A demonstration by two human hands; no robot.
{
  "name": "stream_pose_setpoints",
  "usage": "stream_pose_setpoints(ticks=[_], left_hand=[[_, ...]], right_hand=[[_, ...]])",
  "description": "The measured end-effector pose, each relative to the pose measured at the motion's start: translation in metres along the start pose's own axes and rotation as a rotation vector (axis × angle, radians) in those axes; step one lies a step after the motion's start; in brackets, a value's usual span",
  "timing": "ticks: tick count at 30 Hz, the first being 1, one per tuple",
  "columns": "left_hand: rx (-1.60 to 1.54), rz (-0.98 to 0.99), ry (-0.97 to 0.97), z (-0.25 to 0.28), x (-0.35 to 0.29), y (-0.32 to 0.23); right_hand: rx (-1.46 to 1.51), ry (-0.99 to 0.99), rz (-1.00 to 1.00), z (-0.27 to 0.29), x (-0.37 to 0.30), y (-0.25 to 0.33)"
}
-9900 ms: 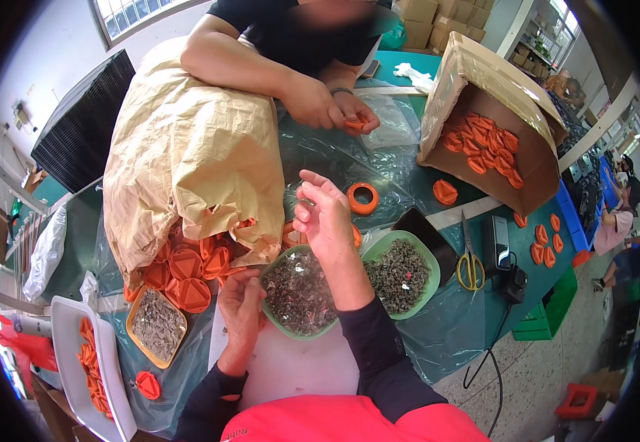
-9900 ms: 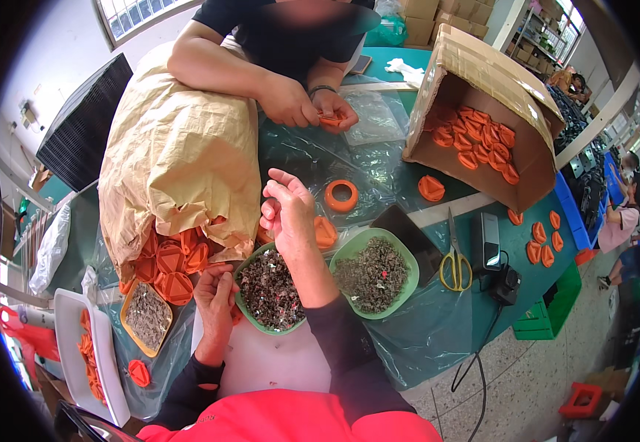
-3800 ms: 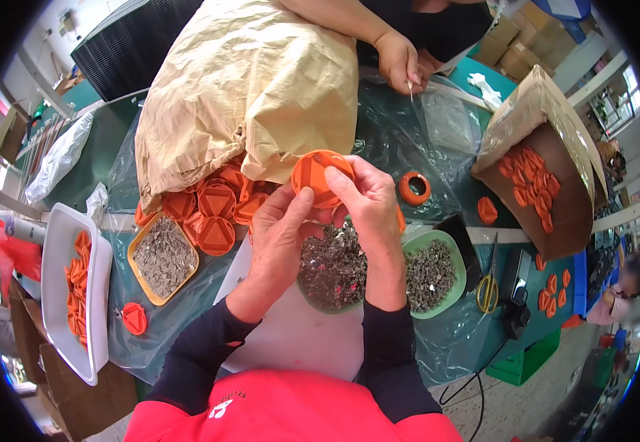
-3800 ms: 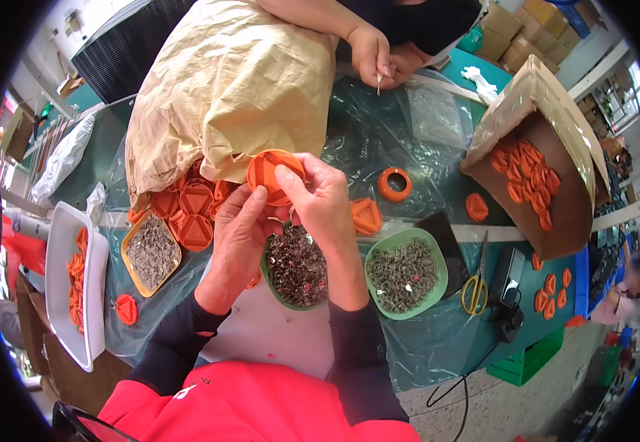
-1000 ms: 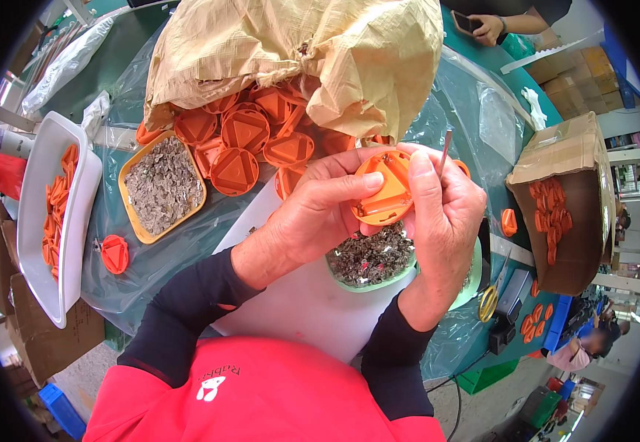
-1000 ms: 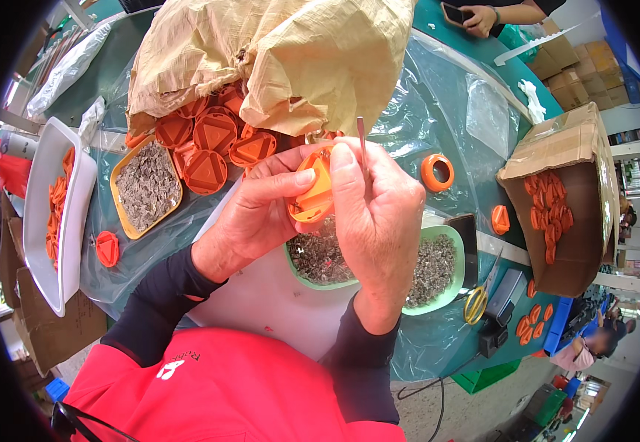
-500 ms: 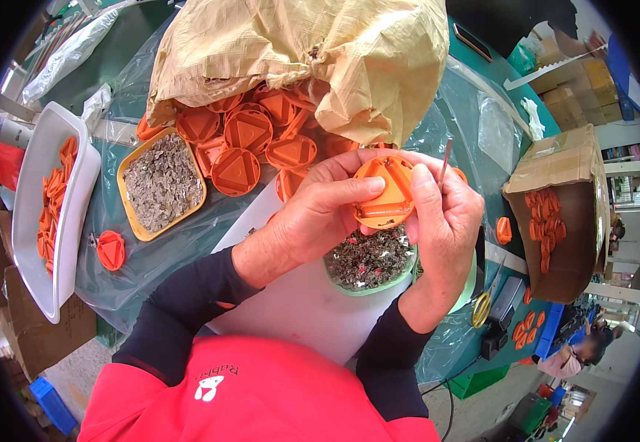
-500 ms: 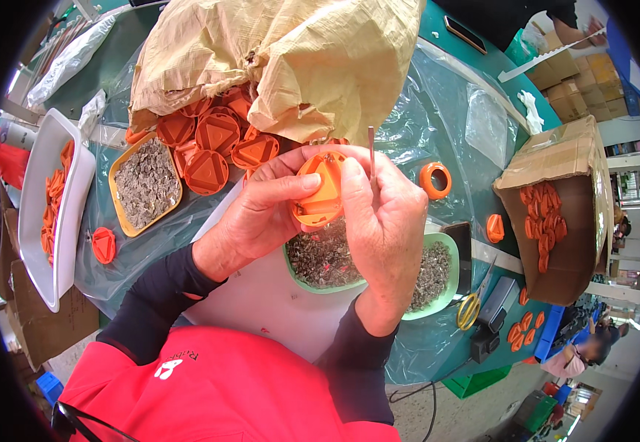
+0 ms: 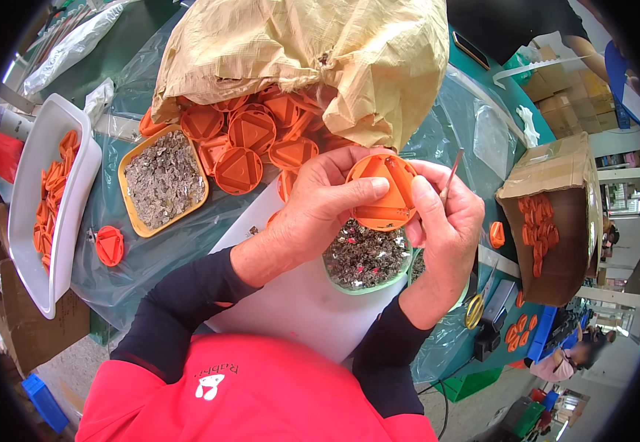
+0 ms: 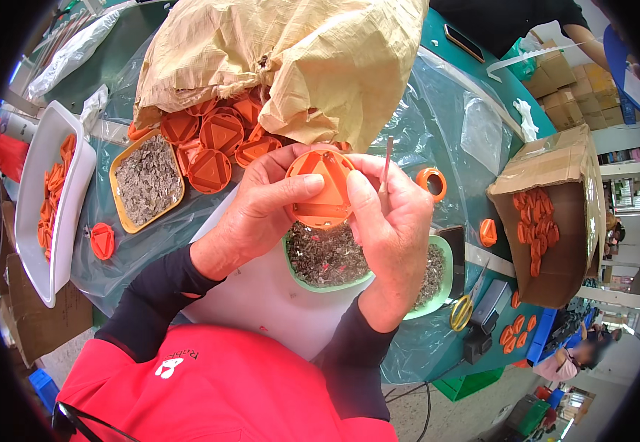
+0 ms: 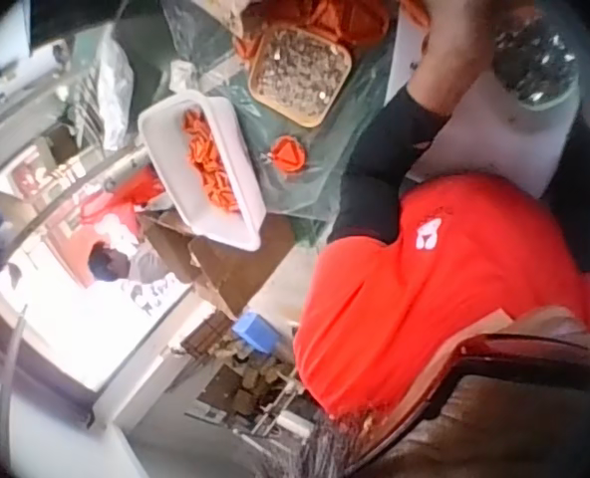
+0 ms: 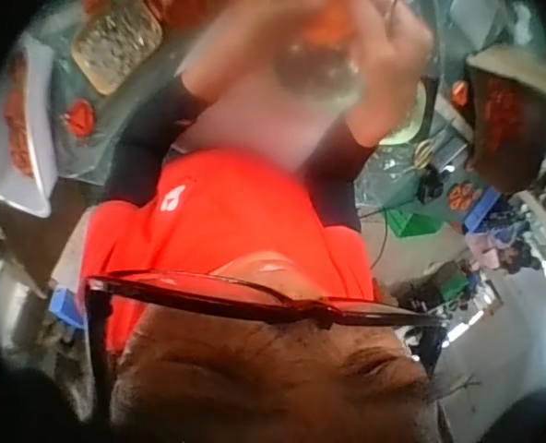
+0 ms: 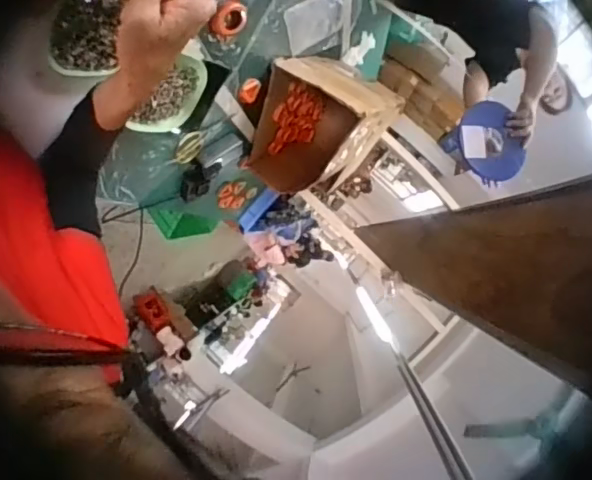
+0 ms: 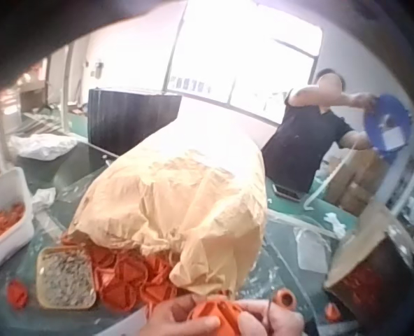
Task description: The person assembles plastic triangular housings by fitting components together by hand and securing parts inside using a small metal tool.
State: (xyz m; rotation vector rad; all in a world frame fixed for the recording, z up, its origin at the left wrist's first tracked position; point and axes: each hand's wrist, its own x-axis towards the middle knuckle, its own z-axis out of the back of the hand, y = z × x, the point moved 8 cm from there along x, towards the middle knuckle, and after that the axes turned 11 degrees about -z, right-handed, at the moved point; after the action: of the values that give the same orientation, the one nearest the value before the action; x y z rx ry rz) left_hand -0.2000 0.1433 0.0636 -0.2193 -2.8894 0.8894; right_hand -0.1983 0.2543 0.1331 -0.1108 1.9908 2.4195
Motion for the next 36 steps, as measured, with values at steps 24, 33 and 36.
stream_pose_setpoints(ticks=[24,33,36], left_hand=[[-0.101,0.033,-0.117,0.002,-0.001,-0.001],[0.119,-0.198,-0.030,-0.009,-0.008,-0.024],[0.460,-0.518,0.007,-0.015,-0.016,-0.045]], right_hand=[[0.147,0.053,-0.048,-0.004,0.010,-0.016],[0.143,0.119,0.130,-0.003,0.007,-0.004],[0.193,0.185,0.228,-0.006,0.007,-0.002]])
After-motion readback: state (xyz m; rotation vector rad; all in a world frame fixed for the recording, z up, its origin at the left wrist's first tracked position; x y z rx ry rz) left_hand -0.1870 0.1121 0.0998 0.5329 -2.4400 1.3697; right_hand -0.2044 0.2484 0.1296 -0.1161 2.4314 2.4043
